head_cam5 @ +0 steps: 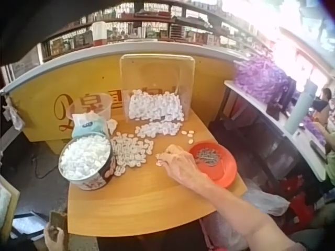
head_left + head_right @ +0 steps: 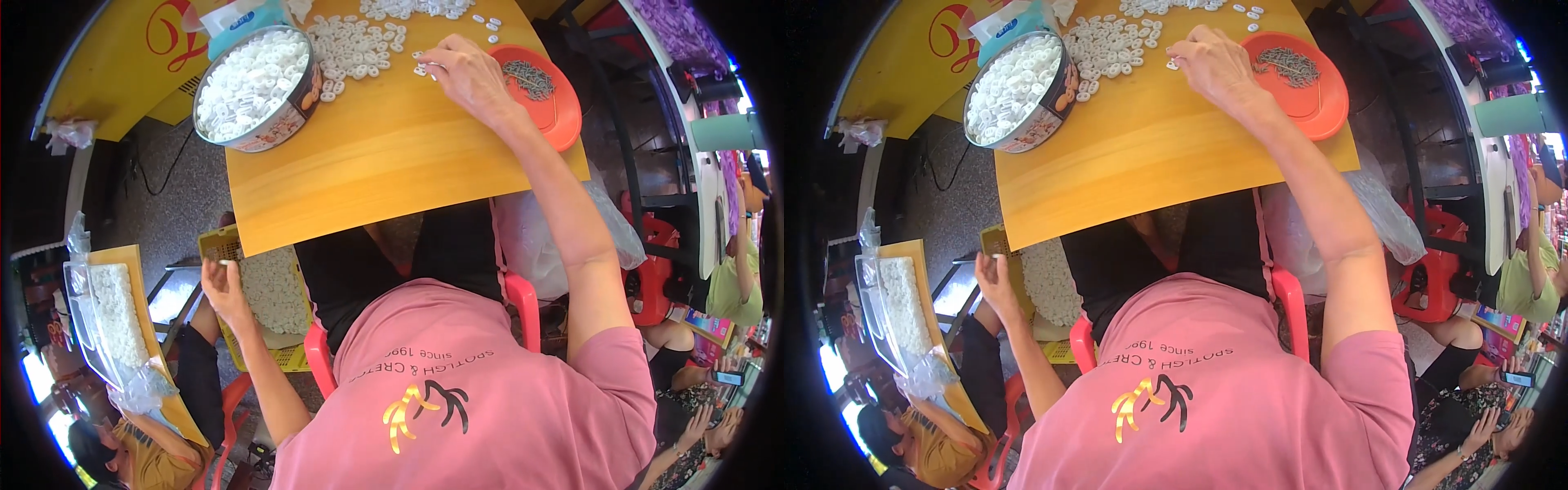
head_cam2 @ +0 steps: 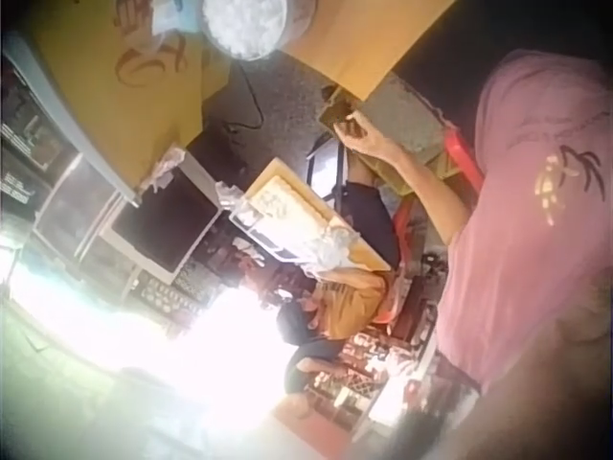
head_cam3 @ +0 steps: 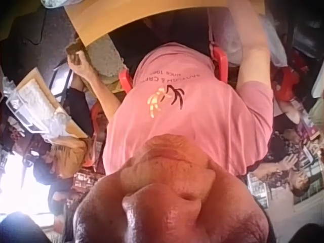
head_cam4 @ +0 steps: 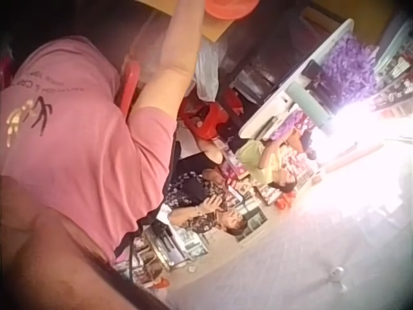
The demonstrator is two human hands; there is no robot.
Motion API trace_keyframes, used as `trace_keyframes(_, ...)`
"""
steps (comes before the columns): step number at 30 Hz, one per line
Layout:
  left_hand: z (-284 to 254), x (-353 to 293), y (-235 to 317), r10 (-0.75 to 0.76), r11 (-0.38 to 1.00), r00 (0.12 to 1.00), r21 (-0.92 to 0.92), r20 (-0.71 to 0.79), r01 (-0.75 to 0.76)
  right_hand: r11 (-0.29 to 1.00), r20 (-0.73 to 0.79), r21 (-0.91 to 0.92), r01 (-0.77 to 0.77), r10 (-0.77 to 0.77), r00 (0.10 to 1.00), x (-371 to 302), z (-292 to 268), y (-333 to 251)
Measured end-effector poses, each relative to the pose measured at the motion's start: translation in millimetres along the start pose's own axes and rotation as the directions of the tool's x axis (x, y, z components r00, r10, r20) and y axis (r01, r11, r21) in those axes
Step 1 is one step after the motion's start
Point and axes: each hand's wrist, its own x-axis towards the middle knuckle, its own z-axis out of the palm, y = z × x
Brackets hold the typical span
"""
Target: Assembling small white plastic components with metal pins at a workbench.
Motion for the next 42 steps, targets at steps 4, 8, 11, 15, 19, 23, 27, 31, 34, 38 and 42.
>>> trace_keyframes(4, -6.0, -20.4, -6.2, -0.015, 0.996, 1.0, 0.091, -0.014, 0.017, 0.99, 0.099, -0.116, 0.085, -0.074, 0.992, 4.4, 11.6, 5.1)
trace_keyframes(8, 10.5, -39.5, 45.8, 0.156, 0.986, 0.987, 0.062, 0.027, -0.157, 0.985, 0.161, -0.109, 0.135, -0.116, 0.98, 7.2, 11.4, 5.8)
trace_keyframes(11, 30.3, -48.7, 81.2, 0.337, 0.941, 0.937, -0.001, 0.091, -0.339, 0.982, 0.147, -0.108, 0.157, -0.141, 0.979, 4.9, 13.2, 9.2)
trace_keyframes(15, 70.4, -61.9, 122.9, 0.438, 0.899, 0.884, -0.096, 0.163, -0.427, 0.982, 0.18, -0.047, 0.183, -0.172, 0.969, 0.9, 13.8, 0.2)
trace_keyframes(19, 119.2, -62.7, 145.0, 0.455, 0.885, 0.845, -0.25, 0.28, -0.394, 0.946, 0.181, 0.319, -0.063, 0.004, 0.983, -6.9, -0.9, -23.4)
trace_keyframes(23, 169.0, -58.7, 171.8, 0.5, 0.84, 0.772, -0.438, 0.393, -0.321, 0.463, 0.48, 0.704, -0.539, 0.25, 0.841, -22.2, -30.8, -42.2)
trace_keyframes(27, 199.1, -62.9, 191.8, 0.229, 0.854, 0.744, -0.497, 0.628, 0.156, 0.244, 0.473, 0.818, -0.522, 0.232, 0.85, -44.1, -50.1, -70.5)
trace_keyframes(31, 213.8, -72.6, 184.1, 0.303, 0.777, 0.705, -0.594, 0.641, 0.207, 0.127, 0.445, 0.865, -0.485, 0.253, 0.859, -65.5, -51.7, -80.7)
trace_keyframes(34, 221.4, -80.7, 183.6, 0.285, 0.733, 0.707, -0.623, 0.647, 0.274, 0.034, 0.387, 0.909, -0.415, 0.299, 0.872, -77.6, -48.2, -81.3)
trace_keyframes(38, 228.7, -84.6, 184.3, 0.256, 0.694, 0.699, -0.63, 0.668, 0.348, 0.094, 0.326, 0.922, -0.377, 0.339, 0.882, -84.5, -59.0, -77.0)
trace_keyframes(42, 233.6, -85.5, 189.7, 0.174, 0.726, 0.697, -0.569, 0.696, 0.387, 0.727, 0.09, 0.661, -0.189, 0.173, 0.981, -84.9, -88.0, -21.8)
